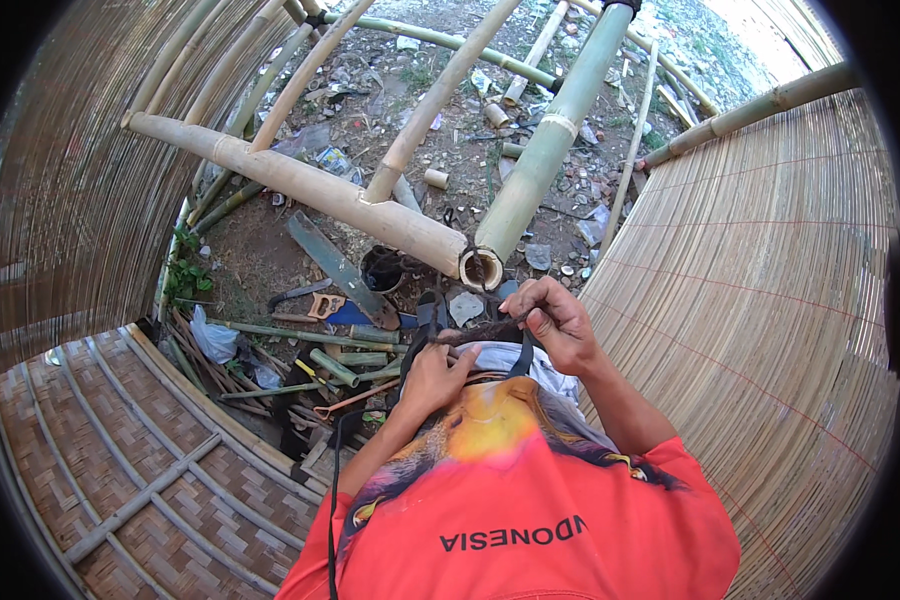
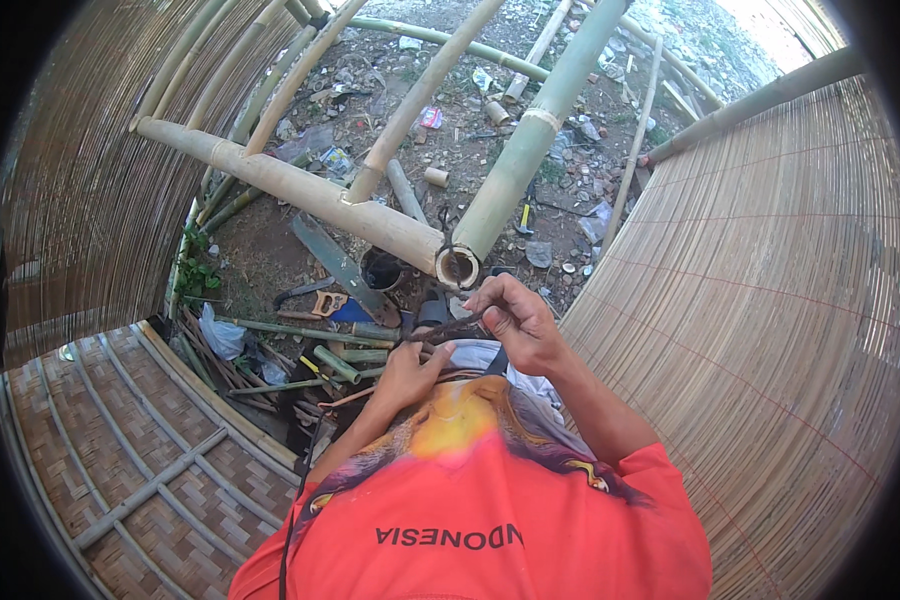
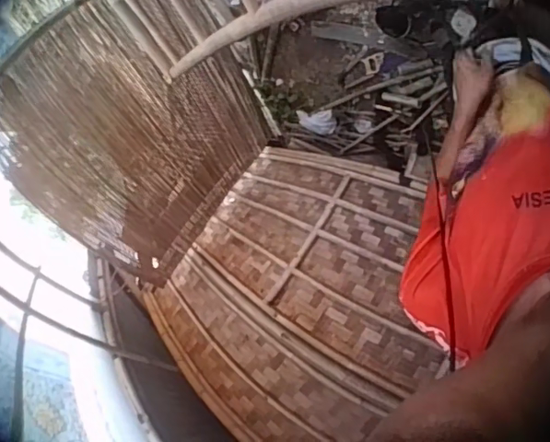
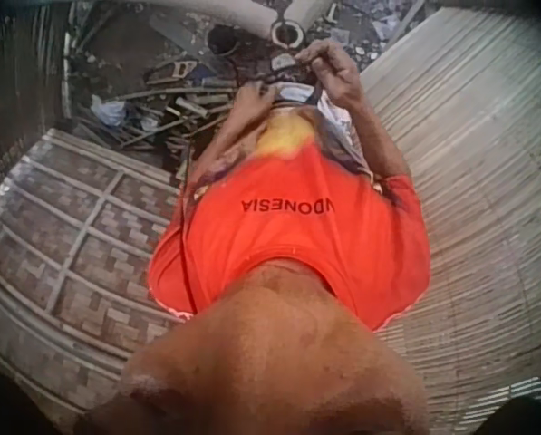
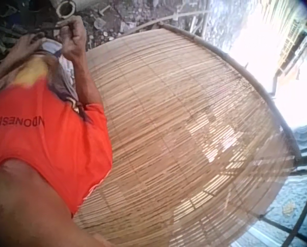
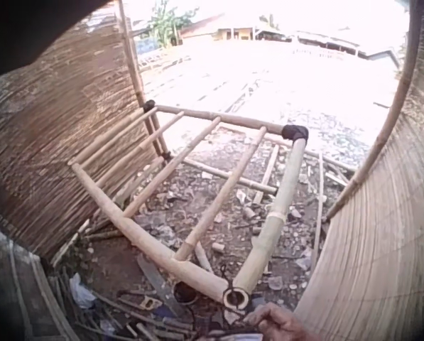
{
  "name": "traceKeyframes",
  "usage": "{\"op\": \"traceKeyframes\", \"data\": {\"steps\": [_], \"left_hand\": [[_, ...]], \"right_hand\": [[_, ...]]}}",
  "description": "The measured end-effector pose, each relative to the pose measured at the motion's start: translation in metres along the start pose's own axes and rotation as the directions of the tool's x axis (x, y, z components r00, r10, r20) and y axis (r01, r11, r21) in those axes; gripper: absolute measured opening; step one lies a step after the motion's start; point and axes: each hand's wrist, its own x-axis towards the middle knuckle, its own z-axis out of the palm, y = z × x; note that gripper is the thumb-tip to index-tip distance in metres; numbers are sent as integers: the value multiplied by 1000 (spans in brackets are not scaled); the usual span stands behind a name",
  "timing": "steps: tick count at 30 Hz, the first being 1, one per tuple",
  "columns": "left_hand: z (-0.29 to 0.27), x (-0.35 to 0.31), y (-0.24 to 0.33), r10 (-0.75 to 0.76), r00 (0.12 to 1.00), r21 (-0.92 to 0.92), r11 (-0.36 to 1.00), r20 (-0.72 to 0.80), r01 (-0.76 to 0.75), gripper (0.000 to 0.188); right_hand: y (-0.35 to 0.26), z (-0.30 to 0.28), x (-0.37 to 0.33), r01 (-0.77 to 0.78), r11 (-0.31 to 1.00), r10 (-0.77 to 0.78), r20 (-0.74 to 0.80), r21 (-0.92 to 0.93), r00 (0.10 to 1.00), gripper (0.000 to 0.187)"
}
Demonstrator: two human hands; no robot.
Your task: Tying together bamboo poles with dark rope while constructing a structure.
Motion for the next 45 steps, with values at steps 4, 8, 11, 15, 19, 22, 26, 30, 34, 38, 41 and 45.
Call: {"op": "traceKeyframes", "data": {"steps": [4, 8, 11, 15, 19, 22, 26, 30, 34, 38, 41, 45], "left_hand": [[-42, -1, 16, 71, 995, 163, 983, 68, -81, 33], [-35, 47, 2, 152, 908, -142, 965, -390, -222, 25], [-27, 67, 13, 328, 801, 37, 933, -500, -359, 32], [-16, 84, 9, 477, 749, 194, 877, -460, -439, 38], [-8, 95, -4, 546, 691, 252, 836, -474, -487, 38], [-5, 99, -10, 583, 663, 278, 810, -469, -516, 35], [-2, 103, -12, 581, 645, 255, 808, -496, -532, 32], [4, 99, -16, 640, 568, 316, 760, -518, -568, 29], [3, 99, -23, 578, 581, 213, 790, -573, -575, 28], [1, 102, -22, 574, 590, 198, 791, -568, -579, 29], [-2, 102, -21, 580, 578, 209, 786, -573, -582, 29], [-3, 101, -20, 599, 578, 214, 774, -555, -596, 27]], "right_hand": [[6, -11, 14, 73, 997, -73, 2, -4, 997, 12], [-1, -20, 22, 27, 999, -28, 21, 42, 999, 16], [2, -36, 20, 15, 999, -16, 14, 35, 1000, 19], [5, -48, 16, 15, 998, -13, -35, 66, 999, 22], [10, -57, 4, -11, 992, 17, -47, 122, 999, 22], [6, -59, -3, -42, 997, 43, -10, 59, 999, 22], [6, -48, -15, -53, 995, 50, 26, 87, 998, 21], [12, -34, -25, -78, 991, 76, 24, 105, 997, 21], [25, -26, -28, -326, 907, 342, -16, 268, 939, 25], [-4, 1, -5, -614, 744, 531, -324, -264, 783, 30], [-3, 6, -4, -364, 629, 218, -294, -687, 931, 32], [3, 11, -1, -408, 411, 279, -313, -816, 908, 29]]}}
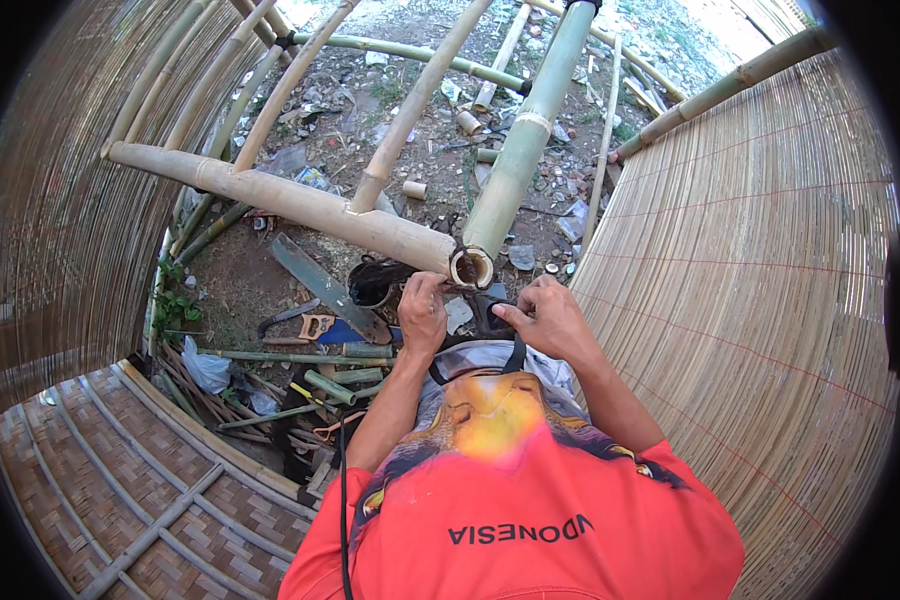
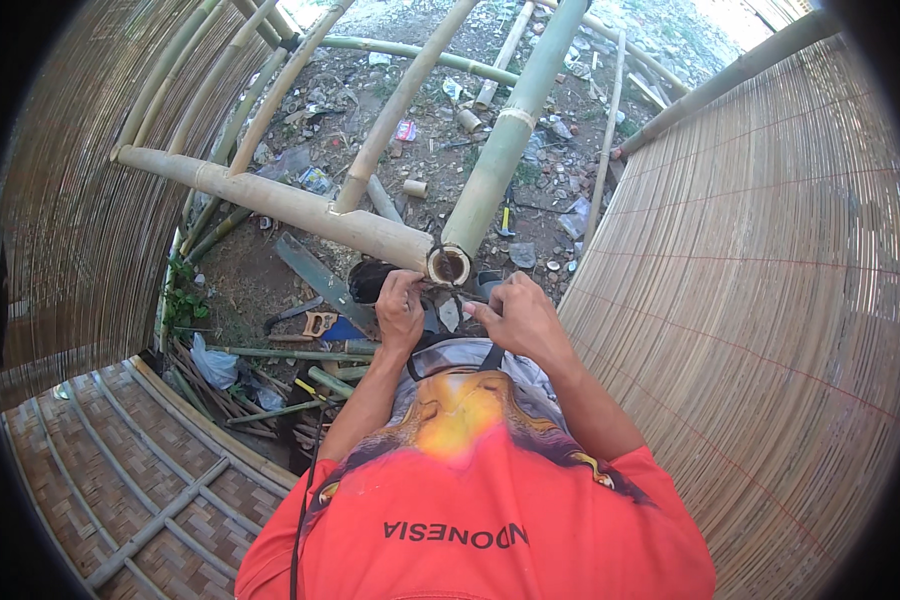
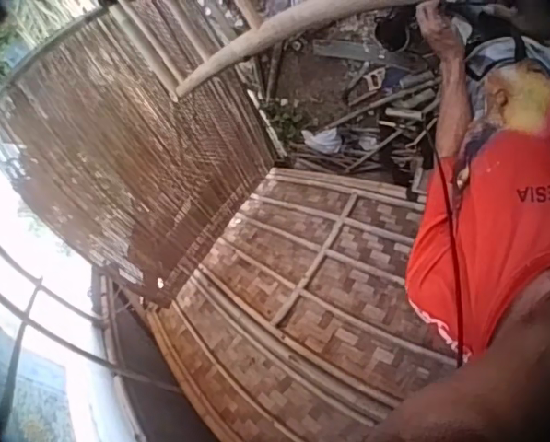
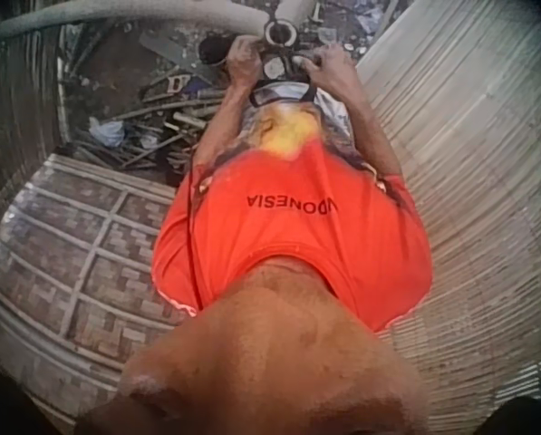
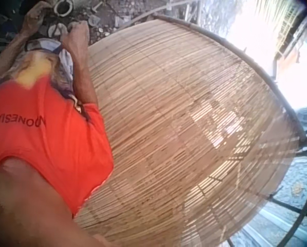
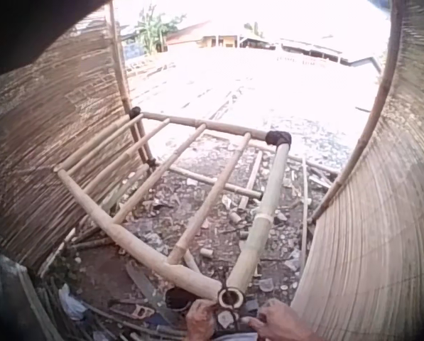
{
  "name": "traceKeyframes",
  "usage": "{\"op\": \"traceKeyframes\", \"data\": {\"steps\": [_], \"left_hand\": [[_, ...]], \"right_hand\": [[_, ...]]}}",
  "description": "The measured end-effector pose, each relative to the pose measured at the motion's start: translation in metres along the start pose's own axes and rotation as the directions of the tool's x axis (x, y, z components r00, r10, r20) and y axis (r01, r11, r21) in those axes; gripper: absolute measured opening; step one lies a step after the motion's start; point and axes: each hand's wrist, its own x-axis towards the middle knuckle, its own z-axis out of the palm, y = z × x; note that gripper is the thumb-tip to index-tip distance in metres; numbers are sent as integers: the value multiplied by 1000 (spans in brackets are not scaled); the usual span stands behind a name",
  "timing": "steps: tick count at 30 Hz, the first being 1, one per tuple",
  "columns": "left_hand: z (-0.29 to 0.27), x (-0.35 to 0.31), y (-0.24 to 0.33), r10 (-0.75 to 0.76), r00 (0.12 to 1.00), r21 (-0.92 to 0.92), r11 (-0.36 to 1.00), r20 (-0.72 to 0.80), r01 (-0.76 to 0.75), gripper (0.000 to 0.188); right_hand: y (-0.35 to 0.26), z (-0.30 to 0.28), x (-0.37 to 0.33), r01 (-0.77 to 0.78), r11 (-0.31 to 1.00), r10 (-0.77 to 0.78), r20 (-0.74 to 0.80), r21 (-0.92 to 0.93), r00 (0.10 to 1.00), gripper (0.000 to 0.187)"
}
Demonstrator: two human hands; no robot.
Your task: Tying together bamboo poles with dark rope while constructing a structure.
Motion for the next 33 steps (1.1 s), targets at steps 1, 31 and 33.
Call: {"op": "traceKeyframes", "data": {"steps": [1, 31, 33], "left_hand": [[0, 1, 1, 12, 1000, 17, 1000, 11, -12, 27], [-7, 13, 3, 65, 993, 21, 997, 99, -68, 19], [-7, 13, 2, 64, 993, 12, 998, 102, -66, 19]], "right_hand": [[1, 4, -1, -30, 998, 28, -40, -56, 999, 29], [20, 63, 5, -87, 996, 91, -171, 34, 981, 27], [18, 67, 6, -84, 995, 93, -190, 53, 977, 27]]}}
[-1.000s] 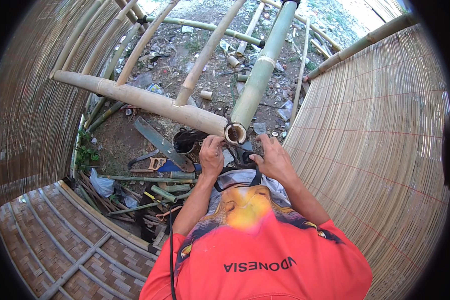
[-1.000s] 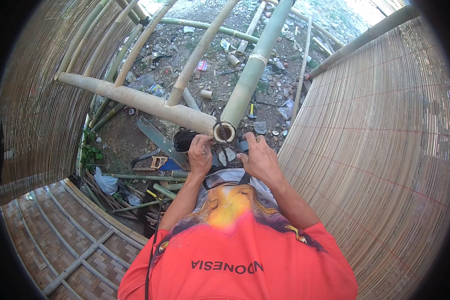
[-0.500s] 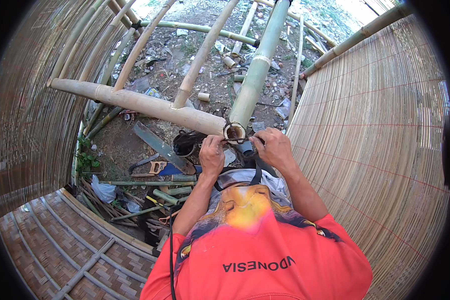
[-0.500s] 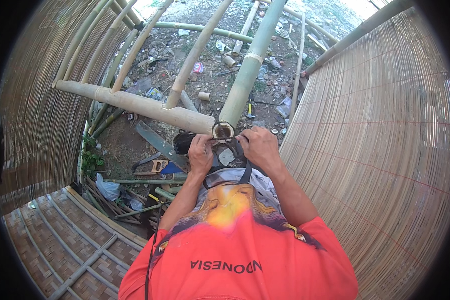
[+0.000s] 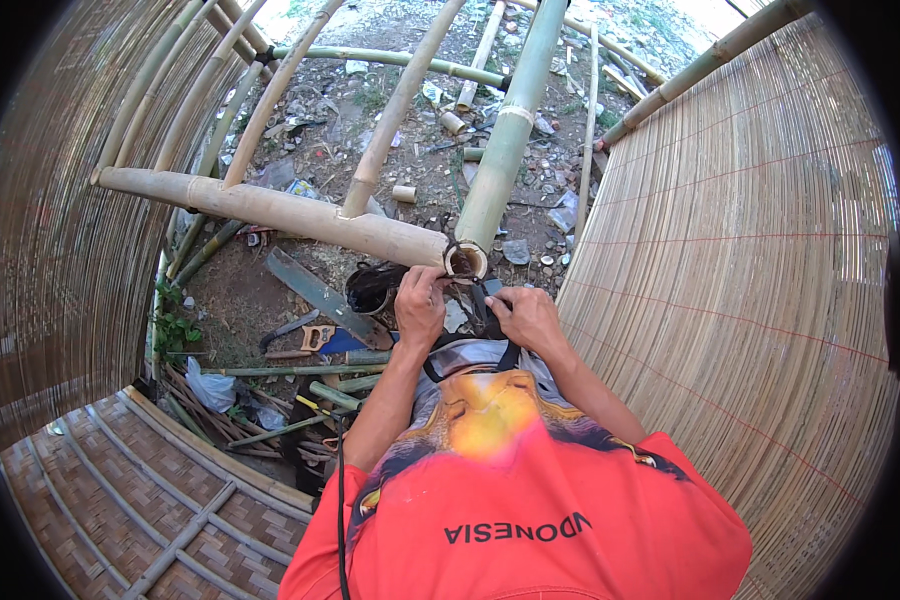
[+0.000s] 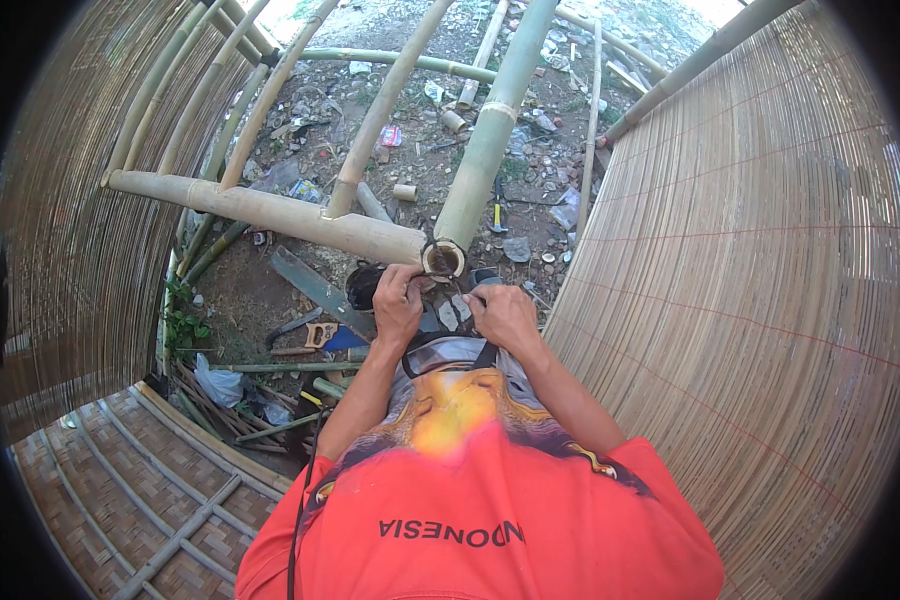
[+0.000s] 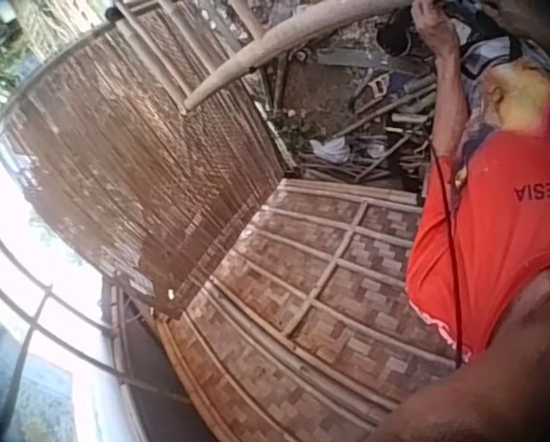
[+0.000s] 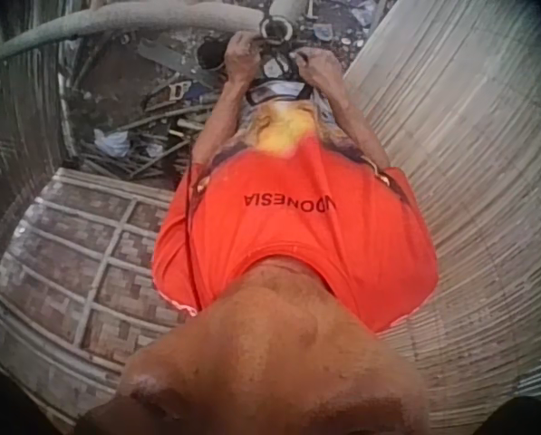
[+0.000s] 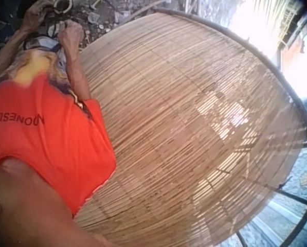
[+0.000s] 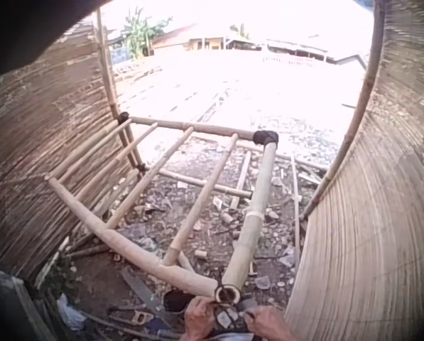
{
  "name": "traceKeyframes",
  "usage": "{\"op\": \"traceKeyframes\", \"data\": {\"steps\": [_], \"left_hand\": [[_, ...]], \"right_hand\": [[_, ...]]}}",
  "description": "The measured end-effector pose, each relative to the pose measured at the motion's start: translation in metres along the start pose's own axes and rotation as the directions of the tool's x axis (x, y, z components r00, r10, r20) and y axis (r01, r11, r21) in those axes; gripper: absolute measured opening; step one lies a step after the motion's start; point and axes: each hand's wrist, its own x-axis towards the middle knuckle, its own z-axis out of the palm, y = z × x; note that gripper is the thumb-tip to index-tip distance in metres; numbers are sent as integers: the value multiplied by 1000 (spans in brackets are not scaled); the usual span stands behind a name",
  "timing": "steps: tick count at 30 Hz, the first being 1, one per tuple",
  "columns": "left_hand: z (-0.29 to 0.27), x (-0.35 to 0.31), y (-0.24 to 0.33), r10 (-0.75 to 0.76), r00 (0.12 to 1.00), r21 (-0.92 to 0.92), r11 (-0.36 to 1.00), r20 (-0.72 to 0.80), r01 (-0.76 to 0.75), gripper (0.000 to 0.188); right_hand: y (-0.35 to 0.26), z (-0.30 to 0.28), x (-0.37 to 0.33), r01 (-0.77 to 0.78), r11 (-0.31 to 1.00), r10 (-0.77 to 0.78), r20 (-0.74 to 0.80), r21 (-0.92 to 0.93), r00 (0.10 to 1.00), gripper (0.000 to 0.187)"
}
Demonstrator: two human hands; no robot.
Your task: Tying together bamboo poles with dark rope while constructing a structure.
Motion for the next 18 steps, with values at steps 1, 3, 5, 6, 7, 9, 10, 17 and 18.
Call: {"op": "traceKeyframes", "data": {"steps": [1, 3, 5, 6, 7, 9, 10, 17, 18], "left_hand": [[0, 0, 0, 5, 1000, -4, 1000, 1, -5, 19], [0, 1, 0, 14, 1000, -9, 1000, 4, -14, 20], [-1, 1, -1, 12, 1000, -12, 1000, 6, -12, 19], [0, 1, -1, 15, 1000, -12, 1000, 7, -14, 19], [0, 0, -1, 9, 1000, -18, 1000, 9, -9, 20], [0, 0, -1, 5, 1000, -24, 1000, 13, -5, 20], [0, -1, -1, 4, 1000, -25, 1000, 20, -3, 20], [5, -15, -7, -194, 978, -58, 980, -78, 189, 23], [5, -17, -9, -196, 977, -57, 980, -78, 192, 23]], "right_hand": [[0, 2, 0, 0, 1000, 0, -18, 19, 1000, 27], [3, 7, 2, 2, 999, -2, -18, 37, 1000, 27], [4, 10, 4, 5, 998, -4, -18, 55, 1000, 26], [4, 11, 6, 0, 1000, -1, 13, 24, 1000, 26], [4, 12, 7, -4, 1000, 4, 44, -8, 999, 27], [6, 14, 10, 20, 1000, -19, 40, -23, 999, 26], [7, 16, 11, 45, 998, -43, 38, -40, 998, 26], [18, 27, 20, 105, 994, -105, -4, 1, 994, 21], [20, 28, 22, 129, 992, -129, -5, -12, 992, 19]]}}
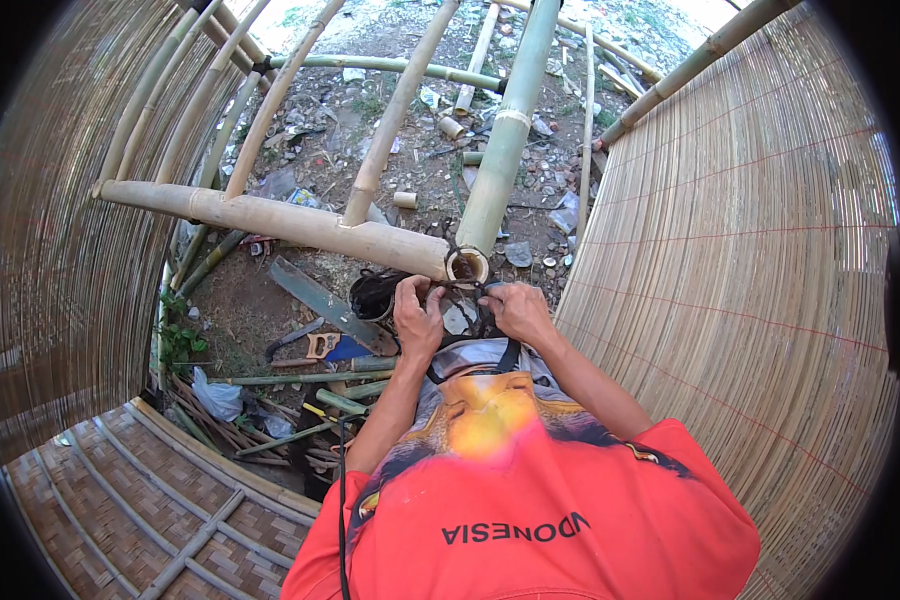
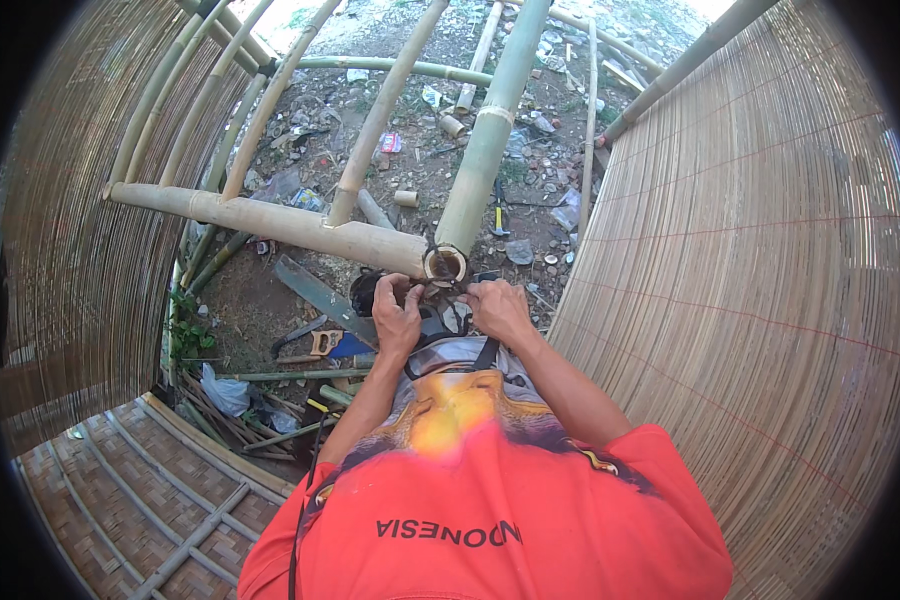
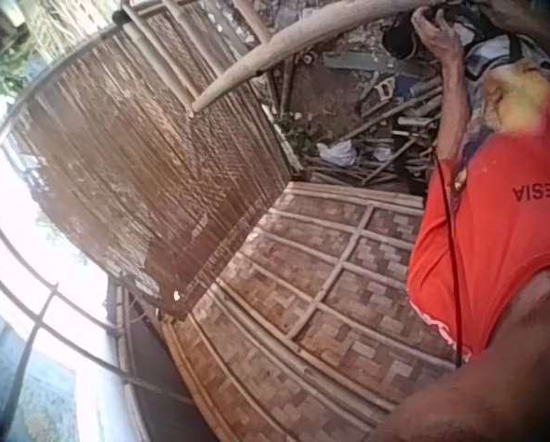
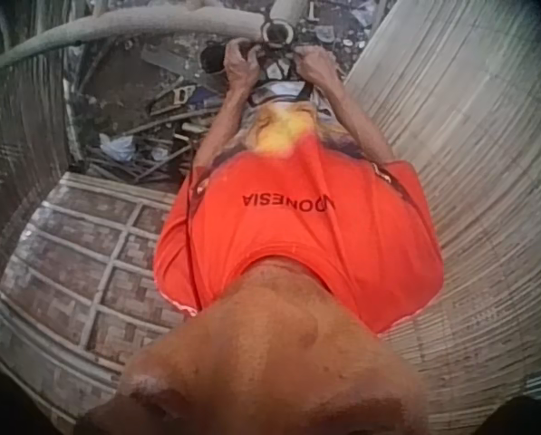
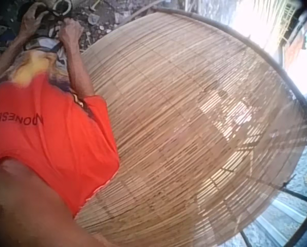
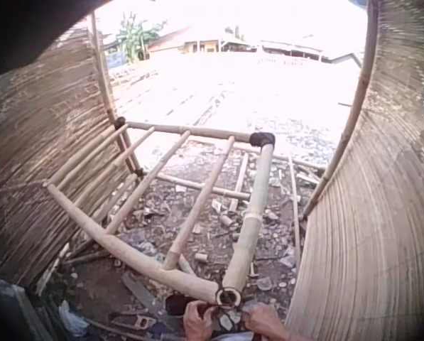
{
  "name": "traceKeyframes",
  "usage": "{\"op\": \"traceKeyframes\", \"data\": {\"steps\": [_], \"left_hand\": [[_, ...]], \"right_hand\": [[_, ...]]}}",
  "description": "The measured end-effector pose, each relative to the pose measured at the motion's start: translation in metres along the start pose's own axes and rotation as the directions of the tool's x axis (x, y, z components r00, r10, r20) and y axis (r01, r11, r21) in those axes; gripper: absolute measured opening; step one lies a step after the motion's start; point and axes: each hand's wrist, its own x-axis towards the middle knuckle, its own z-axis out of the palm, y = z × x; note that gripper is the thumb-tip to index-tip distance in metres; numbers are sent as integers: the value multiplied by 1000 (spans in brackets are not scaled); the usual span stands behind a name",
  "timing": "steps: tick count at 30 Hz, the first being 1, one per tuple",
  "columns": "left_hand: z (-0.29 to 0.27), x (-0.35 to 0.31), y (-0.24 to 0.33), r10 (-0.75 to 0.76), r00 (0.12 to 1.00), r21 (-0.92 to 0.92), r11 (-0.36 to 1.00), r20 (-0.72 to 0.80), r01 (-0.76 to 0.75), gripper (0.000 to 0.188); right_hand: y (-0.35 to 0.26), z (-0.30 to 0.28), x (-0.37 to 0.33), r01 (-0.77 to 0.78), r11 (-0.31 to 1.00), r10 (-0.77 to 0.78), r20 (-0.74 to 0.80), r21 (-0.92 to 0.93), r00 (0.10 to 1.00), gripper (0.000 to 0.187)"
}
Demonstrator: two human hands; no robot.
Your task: Tying together bamboo poles with dark rope while constructing a structure.
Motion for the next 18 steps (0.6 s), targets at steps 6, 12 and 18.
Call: {"op": "traceKeyframes", "data": {"steps": [6, 12, 18], "left_hand": [[-2, -8, -12, -142, 984, 3, 990, 107, 142, 17], [-1, -14, -2, -361, 752, -29, 892, 552, 451, 36], [15, -26, -3, -213, 746, -73, 941, 631, 330, 46]], "right_hand": [[20, 15, 12, 142, 989, -144, -24, -51, 989, 16], [29, 28, 13, 210, 976, -215, -100, -59, 971, 14], [35, 35, 14, 228, 972, -233, -114, -59, 966, 11]]}}
